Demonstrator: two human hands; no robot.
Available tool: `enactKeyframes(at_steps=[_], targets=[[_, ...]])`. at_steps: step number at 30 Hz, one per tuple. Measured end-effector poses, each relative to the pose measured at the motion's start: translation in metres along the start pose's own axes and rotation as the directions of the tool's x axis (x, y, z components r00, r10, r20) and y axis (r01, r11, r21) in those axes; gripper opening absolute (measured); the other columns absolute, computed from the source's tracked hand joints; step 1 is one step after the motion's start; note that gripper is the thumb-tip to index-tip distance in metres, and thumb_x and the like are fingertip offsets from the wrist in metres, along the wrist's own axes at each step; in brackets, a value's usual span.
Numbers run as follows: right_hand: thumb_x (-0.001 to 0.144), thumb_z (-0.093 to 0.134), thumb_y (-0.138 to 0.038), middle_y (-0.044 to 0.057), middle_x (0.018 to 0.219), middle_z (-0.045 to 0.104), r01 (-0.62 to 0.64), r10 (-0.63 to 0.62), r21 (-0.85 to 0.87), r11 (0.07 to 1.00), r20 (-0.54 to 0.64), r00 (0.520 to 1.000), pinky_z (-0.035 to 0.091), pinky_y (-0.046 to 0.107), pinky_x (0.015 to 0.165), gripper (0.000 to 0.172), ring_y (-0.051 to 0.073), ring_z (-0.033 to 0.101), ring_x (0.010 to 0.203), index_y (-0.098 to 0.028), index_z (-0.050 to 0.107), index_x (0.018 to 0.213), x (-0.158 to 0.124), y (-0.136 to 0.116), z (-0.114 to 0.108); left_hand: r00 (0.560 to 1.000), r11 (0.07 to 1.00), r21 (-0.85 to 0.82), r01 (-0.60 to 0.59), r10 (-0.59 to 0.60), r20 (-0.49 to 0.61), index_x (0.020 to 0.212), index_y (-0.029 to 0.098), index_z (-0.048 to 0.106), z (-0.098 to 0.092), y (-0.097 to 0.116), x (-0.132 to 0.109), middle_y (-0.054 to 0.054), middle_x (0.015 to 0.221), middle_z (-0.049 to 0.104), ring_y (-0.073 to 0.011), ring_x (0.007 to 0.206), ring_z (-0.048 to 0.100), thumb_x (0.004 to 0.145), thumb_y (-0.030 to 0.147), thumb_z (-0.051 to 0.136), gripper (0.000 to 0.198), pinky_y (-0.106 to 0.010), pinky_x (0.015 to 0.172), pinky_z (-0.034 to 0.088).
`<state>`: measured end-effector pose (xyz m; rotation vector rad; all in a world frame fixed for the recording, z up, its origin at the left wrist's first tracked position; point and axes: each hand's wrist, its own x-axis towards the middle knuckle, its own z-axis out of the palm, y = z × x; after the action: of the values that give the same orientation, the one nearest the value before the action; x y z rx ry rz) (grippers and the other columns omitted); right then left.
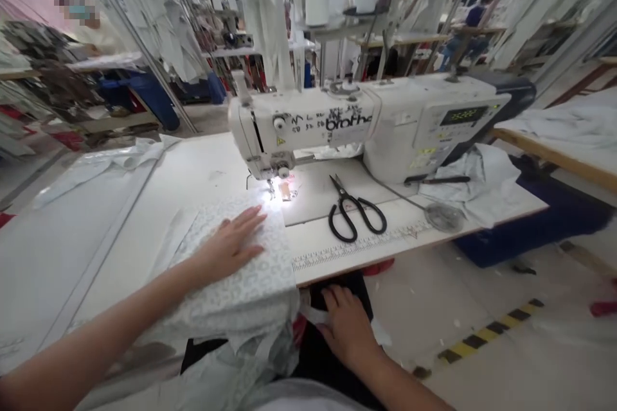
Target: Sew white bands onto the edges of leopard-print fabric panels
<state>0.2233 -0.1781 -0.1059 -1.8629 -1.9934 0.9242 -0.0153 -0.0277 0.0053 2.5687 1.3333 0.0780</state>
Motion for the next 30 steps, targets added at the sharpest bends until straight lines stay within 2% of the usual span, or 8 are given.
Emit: enactKeyframes(at_steps=[6, 9, 12, 15, 18, 20, 25, 30], targets=[[0.086, 0.043, -0.024, 0.001, 0.064, 0.052, -0.081, 0.052, 0.183, 0.980, 0.153, 0.987, 0.043, 0.028, 0.061, 0.018, 0.017, 0.053, 0.062, -0.018, 0.049, 0.070, -0.025, 0.020, -0.020, 0.892, 0.919, -0.058, 0.390, -0.392, -0.225, 0.133, 0.015, 0.040, -0.014, -0.008, -0.042, -0.014, 0.143, 0.031, -0.0353, 0.131, 0.027, 0.087, 0.044, 0.039, 0.055, -0.058, 0.101, 0.025], [0.091, 0.037, -0.044, -0.005, 0.060, 0.039, -0.071, 0.010, 0.427, 0.902, 0.143, 0.990, 0.033, 0.018, 0.045, 0.031, 0.009, 0.039, 0.050, -0.020, 0.042, 0.072, -0.019, -0.004, -0.052, 0.941, 0.878, -0.405, 0.255, -0.322, -0.106, 0.116, 0.020, 0.057, -0.006, 0.027, -0.079, -0.010, 0.120, 0.056, -0.0267, 0.102, 0.056, 0.086, 0.040, 0.041, 0.040, -0.042, 0.087, 0.046], [0.083, 0.051, -0.054, -0.007, 0.057, 0.033, -0.040, -0.102, 0.778, 0.627, 0.133, 0.986, 0.022, 0.017, 0.040, 0.038, 0.006, 0.026, 0.045, -0.019, 0.043, 0.071, -0.017, -0.049, -0.085, 0.958, 0.578, -0.780, 0.238, -0.007, 0.287, 0.106, 0.024, 0.064, 0.023, 0.088, -0.102, -0.007, 0.100, 0.065, -0.0198, 0.084, 0.060, 0.085, 0.036, 0.043, 0.032, -0.032, 0.074, 0.050], [0.080, 0.058, -0.051, -0.006, 0.055, 0.037, 0.013, -0.299, 0.912, 0.410, 0.121, 0.947, 0.022, 0.018, 0.040, 0.036, 0.006, 0.028, 0.044, -0.018, 0.047, 0.070, -0.028, -0.092, -0.103, 0.923, 0.142, -0.933, 0.331, 0.155, 0.352, 0.110, 0.025, 0.061, 0.048, 0.134, -0.096, -0.005, 0.089, 0.066, -0.0174, 0.079, 0.061, 0.081, 0.034, 0.053, 0.031, -0.030, 0.074, 0.048], [0.082, 0.058, -0.046, -0.006, 0.056, 0.039, 0.056, -0.430, 0.949, 0.309, 0.087, 0.898, 0.022, 0.018, 0.042, 0.032, 0.006, 0.028, 0.045, -0.017, 0.049, 0.071, -0.046, -0.108, -0.102, 0.969, -0.364, -0.911, 0.193, -0.076, 0.235, 0.116, 0.027, 0.054, 0.038, 0.135, -0.076, -0.005, 0.106, 0.063, -0.0140, 0.072, 0.060, 0.079, 0.031, 0.053, 0.037, -0.026, 0.064, 0.051], [0.082, 0.059, -0.046, -0.006, 0.056, 0.036, 0.043, -0.426, 0.953, 0.301, 0.094, 0.900, 0.020, 0.018, 0.042, 0.033, 0.005, 0.025, 0.045, -0.017, 0.048, 0.070, -0.055, -0.100, -0.090, 0.953, -0.518, -0.855, -0.020, -0.268, 0.141, 0.122, 0.025, 0.049, 0.014, 0.114, -0.073, -0.005, 0.122, 0.056, -0.0097, 0.069, 0.059, 0.077, 0.020, 0.051, 0.045, -0.022, 0.061, 0.052], [0.086, 0.050, -0.045, -0.003, 0.064, 0.043, 0.056, -0.253, 0.769, 0.637, 0.140, 0.957, 0.034, 0.021, 0.053, 0.032, 0.010, 0.040, 0.056, -0.017, 0.049, 0.071, -0.049, -0.062, -0.042, 0.892, -0.543, -0.809, -0.225, -0.448, 0.053, 0.110, 0.013, 0.059, -0.029, 0.068, -0.098, -0.002, 0.080, 0.061, -0.0054, 0.065, 0.058, 0.069, 0.007, 0.056, 0.041, -0.012, 0.063, 0.052], [0.076, 0.065, -0.030, 0.007, 0.113, 0.052, 0.395, -0.376, 0.526, 0.753, -0.148, 0.915, 0.038, 0.033, 0.088, 0.044, 0.022, 0.049, 0.102, -0.021, 0.049, 0.117, -0.037, -0.080, -0.026, 0.877, -0.405, -0.914, 0.003, -0.439, 0.196, 0.072, 0.011, 0.064, -0.010, 0.098, -0.103, -0.002, 0.073, 0.061, -0.0080, 0.063, 0.058, 0.065, 0.021, 0.074, 0.016, -0.015, 0.058, 0.051]])
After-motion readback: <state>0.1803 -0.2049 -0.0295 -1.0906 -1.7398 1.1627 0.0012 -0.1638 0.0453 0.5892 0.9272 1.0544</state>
